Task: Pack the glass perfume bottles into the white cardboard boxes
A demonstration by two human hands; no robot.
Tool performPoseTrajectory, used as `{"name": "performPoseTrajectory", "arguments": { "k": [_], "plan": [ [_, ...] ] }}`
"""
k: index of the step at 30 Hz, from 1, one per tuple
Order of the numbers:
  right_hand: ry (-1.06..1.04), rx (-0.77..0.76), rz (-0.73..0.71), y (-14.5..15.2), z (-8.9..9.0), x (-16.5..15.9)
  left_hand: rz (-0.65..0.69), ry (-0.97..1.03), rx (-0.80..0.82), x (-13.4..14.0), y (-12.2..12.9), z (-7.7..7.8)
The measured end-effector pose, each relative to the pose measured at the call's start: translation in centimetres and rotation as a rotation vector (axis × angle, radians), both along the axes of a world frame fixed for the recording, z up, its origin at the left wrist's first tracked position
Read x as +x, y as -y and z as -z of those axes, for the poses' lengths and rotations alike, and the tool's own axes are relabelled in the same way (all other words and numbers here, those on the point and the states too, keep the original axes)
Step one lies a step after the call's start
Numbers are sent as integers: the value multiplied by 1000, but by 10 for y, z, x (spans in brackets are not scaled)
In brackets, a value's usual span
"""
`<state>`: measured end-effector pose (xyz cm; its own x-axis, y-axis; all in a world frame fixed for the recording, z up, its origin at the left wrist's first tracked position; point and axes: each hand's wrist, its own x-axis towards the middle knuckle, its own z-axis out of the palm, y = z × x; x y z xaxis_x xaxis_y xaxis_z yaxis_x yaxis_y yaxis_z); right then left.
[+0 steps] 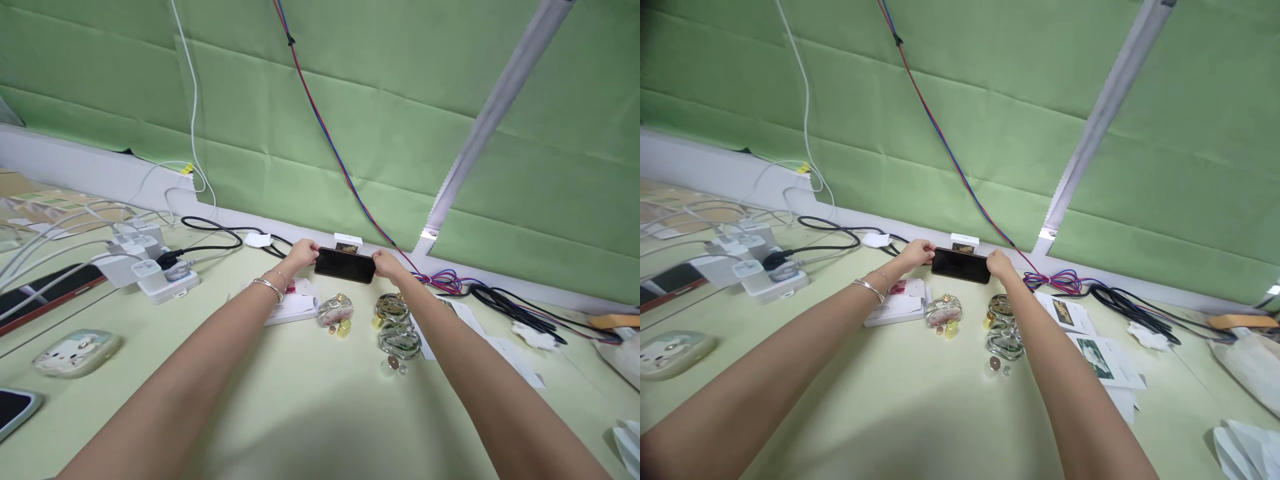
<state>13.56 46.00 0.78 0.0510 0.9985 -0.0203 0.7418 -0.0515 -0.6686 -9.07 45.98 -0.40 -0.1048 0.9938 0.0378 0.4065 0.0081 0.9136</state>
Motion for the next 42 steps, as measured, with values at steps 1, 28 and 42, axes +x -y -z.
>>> {"name": "performPoseTrajectory", "arguments": {
  "k": [1, 28, 42],
  "plan": [
    [-2, 5, 4, 0, 1, 0, -3, -2, -1, 0, 0, 0],
    [7, -47, 9, 16, -11, 5, 13, -238, 32, -1, -2, -7],
    [-35, -200, -16, 2, -14, -14, -10, -389, 130, 0, 5, -13]
  ]
}}
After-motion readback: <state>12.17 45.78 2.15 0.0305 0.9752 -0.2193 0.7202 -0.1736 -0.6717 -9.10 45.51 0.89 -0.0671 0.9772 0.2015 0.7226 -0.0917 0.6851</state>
